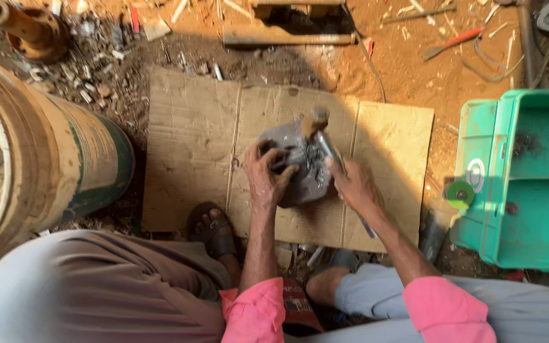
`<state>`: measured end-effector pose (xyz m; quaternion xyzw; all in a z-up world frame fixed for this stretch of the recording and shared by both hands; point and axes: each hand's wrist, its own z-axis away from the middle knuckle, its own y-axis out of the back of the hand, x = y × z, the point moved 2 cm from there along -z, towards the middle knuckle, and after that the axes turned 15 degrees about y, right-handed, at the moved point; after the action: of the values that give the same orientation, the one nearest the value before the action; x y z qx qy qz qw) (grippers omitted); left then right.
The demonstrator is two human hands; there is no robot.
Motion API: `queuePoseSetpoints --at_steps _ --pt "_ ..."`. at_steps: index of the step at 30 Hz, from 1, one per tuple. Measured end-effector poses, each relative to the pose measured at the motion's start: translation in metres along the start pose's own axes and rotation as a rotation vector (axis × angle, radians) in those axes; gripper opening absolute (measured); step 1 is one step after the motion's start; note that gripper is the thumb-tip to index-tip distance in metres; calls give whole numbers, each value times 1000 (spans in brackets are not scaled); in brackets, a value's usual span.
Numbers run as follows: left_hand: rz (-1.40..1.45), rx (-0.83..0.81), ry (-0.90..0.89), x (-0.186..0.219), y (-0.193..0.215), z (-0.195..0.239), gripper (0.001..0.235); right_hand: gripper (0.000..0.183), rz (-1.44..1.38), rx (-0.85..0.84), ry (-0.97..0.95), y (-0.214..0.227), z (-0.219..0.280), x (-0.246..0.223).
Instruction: The person sits on a cardboard sheet and works on a small cylindrical metal part. They use a hammer to tap the part, then use an angle grinder to smooth its surface, producing sparks.
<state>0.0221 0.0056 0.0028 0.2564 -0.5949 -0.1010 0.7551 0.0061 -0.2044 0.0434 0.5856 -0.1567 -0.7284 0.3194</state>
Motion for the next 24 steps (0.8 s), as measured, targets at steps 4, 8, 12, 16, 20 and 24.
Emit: queuePoseSetpoints --at_steps 4,8,12,16,20,24 --pt "21 -3 -19 3 -1 -6 46 67 -97 133 35 21 8 -6" --pt "-7 -34 -15 1 0 -3 47 66 -141 183 298 15 15 -6" --pt "4 -33 7 1 -3 -4 47 64 98 29 164 1 -2 6" --pt "0 -54 28 -5 -4 5 49 62 8 72 19 9 7 4" --pt "7 -13 -14 -5 -1 -1 46 63 -29 162 232 19 19 -9" --pt "4 -32 3 1 -2 -1 47 62 36 150 437 5 14 -5"
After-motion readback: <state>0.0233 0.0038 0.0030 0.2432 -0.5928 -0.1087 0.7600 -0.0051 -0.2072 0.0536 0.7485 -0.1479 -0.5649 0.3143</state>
